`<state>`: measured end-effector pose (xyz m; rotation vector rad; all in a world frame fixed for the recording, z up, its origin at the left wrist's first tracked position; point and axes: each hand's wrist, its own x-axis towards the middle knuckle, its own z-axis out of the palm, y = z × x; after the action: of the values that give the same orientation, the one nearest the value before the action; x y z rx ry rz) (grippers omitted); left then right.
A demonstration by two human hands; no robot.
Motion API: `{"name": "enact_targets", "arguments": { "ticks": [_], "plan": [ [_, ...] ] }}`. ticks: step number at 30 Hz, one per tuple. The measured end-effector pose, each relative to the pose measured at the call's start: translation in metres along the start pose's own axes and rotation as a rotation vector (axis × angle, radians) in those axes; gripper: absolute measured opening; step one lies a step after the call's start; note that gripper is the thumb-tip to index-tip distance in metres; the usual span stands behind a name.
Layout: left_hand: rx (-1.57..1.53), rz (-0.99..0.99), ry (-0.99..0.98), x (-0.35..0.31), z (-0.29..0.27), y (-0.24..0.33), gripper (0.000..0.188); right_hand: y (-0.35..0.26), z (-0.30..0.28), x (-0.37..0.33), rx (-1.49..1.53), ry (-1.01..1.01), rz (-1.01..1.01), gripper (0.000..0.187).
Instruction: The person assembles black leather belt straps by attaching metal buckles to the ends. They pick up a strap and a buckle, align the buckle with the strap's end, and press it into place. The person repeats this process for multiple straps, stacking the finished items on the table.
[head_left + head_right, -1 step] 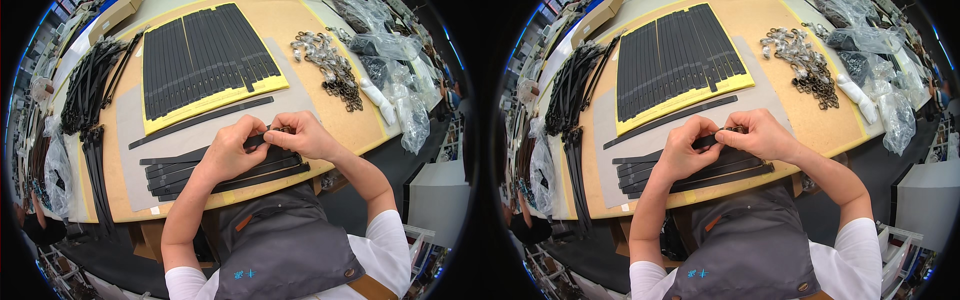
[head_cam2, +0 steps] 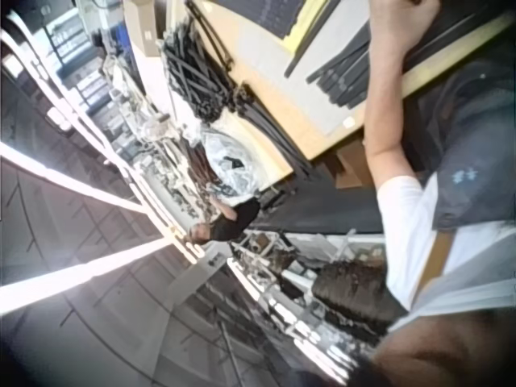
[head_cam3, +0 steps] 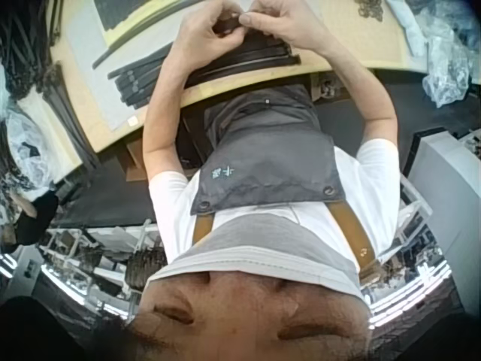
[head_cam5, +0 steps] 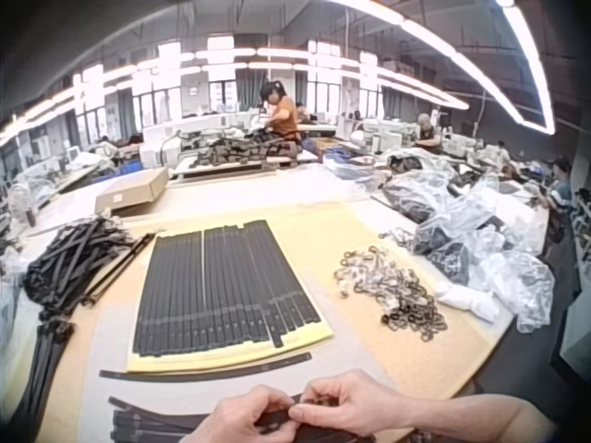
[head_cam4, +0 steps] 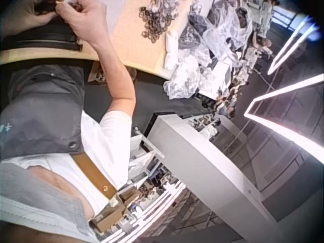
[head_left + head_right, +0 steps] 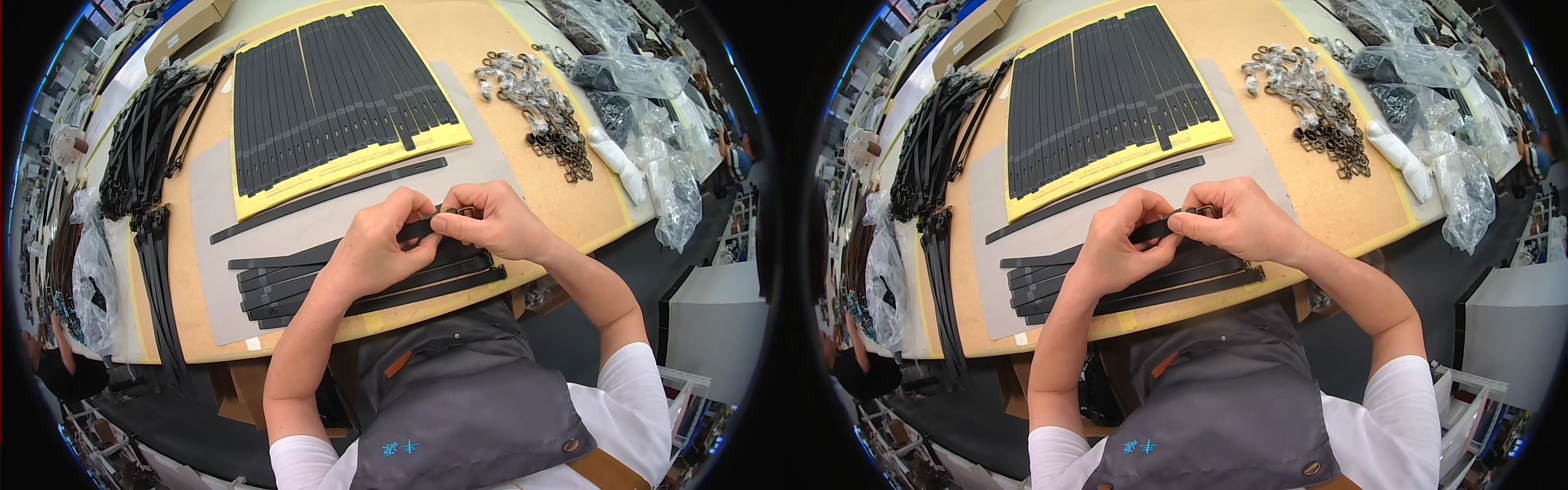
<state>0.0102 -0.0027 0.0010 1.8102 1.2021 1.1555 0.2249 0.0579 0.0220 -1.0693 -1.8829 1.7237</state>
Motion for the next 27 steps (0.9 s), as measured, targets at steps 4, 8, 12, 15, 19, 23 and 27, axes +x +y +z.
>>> {"name": "enact_targets", "arguments": {
  "ticks": [4, 8, 12, 15, 19, 23, 27],
  "plan": [
    [0.029, 0.011, -0.029, 0.0004, -0.0039, 0.001, 0.023, -0.0079, 0.0007, -0.002, 0.019, -0.013, 0.027, 0.026],
    [0.026, 0.039, -0.046, -0.0005, -0.0034, -0.0009, 0.024, -0.0063, 0.0006, -0.0023, 0.029, -0.036, 0.005, 0.026],
    [0.039, 0.09, -0.044, -0.0013, -0.0043, -0.0032, 0.024, -0.0032, 0.0009, -0.0018, 0.044, -0.06, -0.01, 0.026],
    [0.039, 0.084, -0.044, -0.0008, -0.0054, -0.0003, 0.024, -0.0052, 0.0019, -0.0019, 0.074, -0.073, -0.012, 0.026],
    [0.065, 0.122, -0.032, -0.001, -0.0045, -0.0013, 0.023, -0.0061, 0.0006, -0.0023, 0.064, -0.093, 0.003, 0.026],
    [0.113, 0.178, -0.011, -0.0016, -0.0028, -0.0036, 0.022, -0.0079, -0.0002, -0.0024, 0.046, -0.116, 0.003, 0.027],
    [0.148, 0.218, 0.0, -0.0012, -0.0018, -0.0024, 0.023, -0.0073, -0.0034, -0.0002, -0.043, -0.151, -0.025, 0.028]
  ]
}}
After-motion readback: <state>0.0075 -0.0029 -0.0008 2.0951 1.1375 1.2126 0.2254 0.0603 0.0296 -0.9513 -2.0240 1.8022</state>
